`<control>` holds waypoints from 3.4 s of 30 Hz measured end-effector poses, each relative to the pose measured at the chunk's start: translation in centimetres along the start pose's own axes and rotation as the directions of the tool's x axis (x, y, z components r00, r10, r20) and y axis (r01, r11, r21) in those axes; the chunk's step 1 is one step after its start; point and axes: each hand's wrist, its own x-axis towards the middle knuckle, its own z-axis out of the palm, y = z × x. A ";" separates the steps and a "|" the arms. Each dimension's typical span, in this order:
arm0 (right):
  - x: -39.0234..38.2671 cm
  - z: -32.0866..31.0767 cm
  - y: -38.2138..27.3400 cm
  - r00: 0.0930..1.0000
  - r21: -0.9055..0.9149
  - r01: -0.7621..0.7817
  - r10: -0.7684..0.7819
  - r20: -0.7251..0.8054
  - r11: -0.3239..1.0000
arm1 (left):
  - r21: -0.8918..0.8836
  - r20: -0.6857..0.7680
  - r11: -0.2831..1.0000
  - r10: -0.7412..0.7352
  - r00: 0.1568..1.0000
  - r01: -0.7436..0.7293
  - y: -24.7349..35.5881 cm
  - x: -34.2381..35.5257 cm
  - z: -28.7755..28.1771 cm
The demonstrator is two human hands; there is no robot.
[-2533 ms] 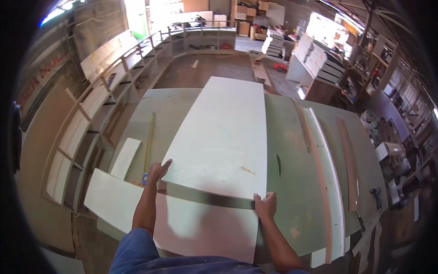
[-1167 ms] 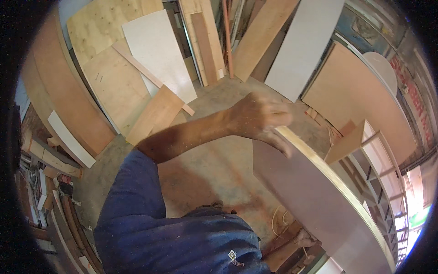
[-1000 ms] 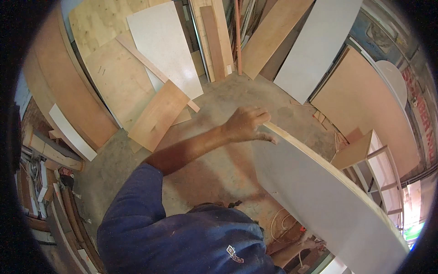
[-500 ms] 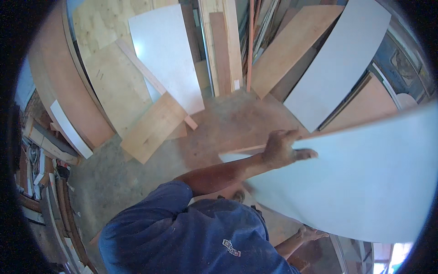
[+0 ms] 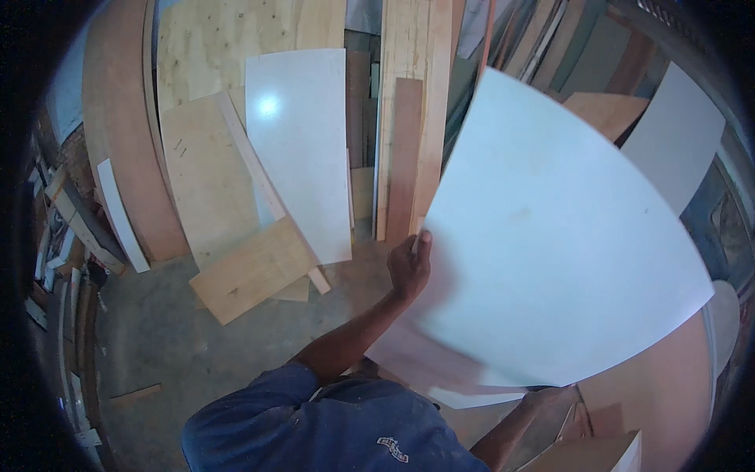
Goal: The person cuts a wooden board using a table saw, moves the cut pieces to a stack on the floor, adjusts the fence using a tape measure and a hammer, and cuts another board with the table saw.
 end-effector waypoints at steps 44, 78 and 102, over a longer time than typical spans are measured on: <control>25.9 99.2 43.2 0.706 0.239 -0.544 0.285 0.648 0.804 | -0.663 -0.501 0.743 -0.526 0.687 0.085 -49.3 58.6 20.1; -3.0 116.3 55.8 -0.335 0.290 0.646 -0.079 0.939 0.706 | 0.114 -0.623 -0.140 -0.781 -0.039 0.984 -55.1 19.9 22.5; -29.5 76.2 35.8 -0.985 0.097 -0.028 -0.011 -0.174 0.995 | 0.400 -0.509 0.771 0.637 0.579 -0.496 4.8 19.4 28.8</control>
